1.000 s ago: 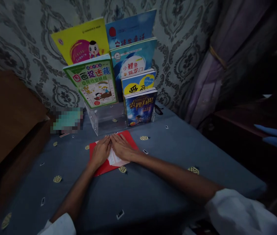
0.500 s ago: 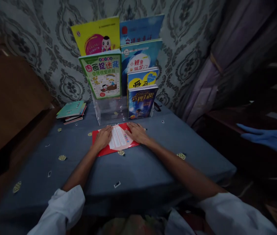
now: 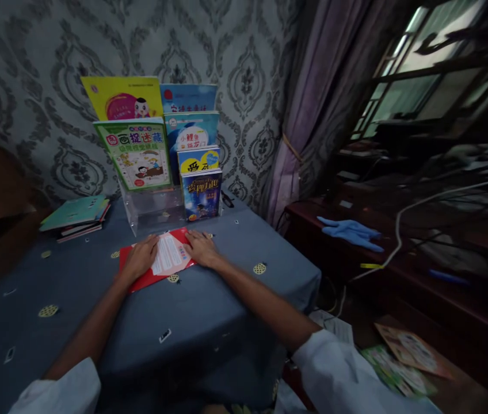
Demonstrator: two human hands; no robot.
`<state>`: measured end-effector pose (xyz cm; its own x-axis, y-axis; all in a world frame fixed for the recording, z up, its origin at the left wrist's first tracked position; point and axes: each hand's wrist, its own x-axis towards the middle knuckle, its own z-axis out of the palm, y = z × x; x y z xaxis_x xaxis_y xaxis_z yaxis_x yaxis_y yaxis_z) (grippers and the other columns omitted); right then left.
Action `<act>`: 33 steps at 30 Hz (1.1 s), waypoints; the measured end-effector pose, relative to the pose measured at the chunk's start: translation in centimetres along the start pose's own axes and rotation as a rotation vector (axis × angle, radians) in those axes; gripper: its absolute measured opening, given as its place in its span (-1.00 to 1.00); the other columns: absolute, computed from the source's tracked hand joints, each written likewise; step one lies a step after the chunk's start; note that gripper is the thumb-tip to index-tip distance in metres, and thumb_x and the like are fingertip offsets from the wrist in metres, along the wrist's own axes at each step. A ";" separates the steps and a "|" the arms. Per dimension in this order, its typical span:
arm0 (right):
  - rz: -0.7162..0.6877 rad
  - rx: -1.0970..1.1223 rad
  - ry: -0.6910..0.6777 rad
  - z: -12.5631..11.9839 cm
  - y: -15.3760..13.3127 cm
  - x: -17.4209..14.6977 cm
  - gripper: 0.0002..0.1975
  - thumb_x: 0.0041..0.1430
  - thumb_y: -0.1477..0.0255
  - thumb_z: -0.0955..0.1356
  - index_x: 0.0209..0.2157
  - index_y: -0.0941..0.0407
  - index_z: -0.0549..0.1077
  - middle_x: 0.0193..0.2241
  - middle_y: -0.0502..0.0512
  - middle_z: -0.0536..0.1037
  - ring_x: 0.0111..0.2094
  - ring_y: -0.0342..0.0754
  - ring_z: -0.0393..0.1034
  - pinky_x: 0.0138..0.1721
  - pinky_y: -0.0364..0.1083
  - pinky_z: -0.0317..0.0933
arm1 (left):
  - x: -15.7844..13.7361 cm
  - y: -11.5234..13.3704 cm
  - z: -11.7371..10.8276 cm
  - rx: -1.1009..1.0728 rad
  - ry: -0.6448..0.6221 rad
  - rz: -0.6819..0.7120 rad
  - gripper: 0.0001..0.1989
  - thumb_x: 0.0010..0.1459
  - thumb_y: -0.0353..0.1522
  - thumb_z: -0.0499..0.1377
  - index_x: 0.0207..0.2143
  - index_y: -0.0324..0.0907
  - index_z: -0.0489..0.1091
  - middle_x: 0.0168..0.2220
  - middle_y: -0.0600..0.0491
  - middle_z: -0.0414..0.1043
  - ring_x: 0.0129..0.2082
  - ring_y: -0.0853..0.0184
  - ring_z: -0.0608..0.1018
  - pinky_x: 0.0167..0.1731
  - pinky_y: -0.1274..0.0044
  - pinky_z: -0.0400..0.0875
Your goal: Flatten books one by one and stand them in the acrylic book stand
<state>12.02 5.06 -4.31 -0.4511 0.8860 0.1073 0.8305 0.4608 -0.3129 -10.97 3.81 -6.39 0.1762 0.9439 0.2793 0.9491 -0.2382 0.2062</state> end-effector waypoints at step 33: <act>-0.046 0.022 0.049 1.6 1.4 1.5 -0.52 0.36 0.36 0.18 0.25 0.17 0.31 0.29 0.30 0.31 0.33 0.11 0.14 0.33 0.20 -0.07 | 0.1 0.5 -0.1 0.141 0.049 0.069 -0.66 0.33 -0.46 -0.03 0.06 -0.27 0.41 0.07 -0.20 0.46 0.05 0.13 0.51 0.10 0.30 0.37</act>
<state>11.96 6.93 -6.07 -0.4717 0.8656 0.1681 0.8017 0.5003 -0.3270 -10.50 3.78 -6.14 0.2327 0.9131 0.3349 0.9630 -0.2646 0.0522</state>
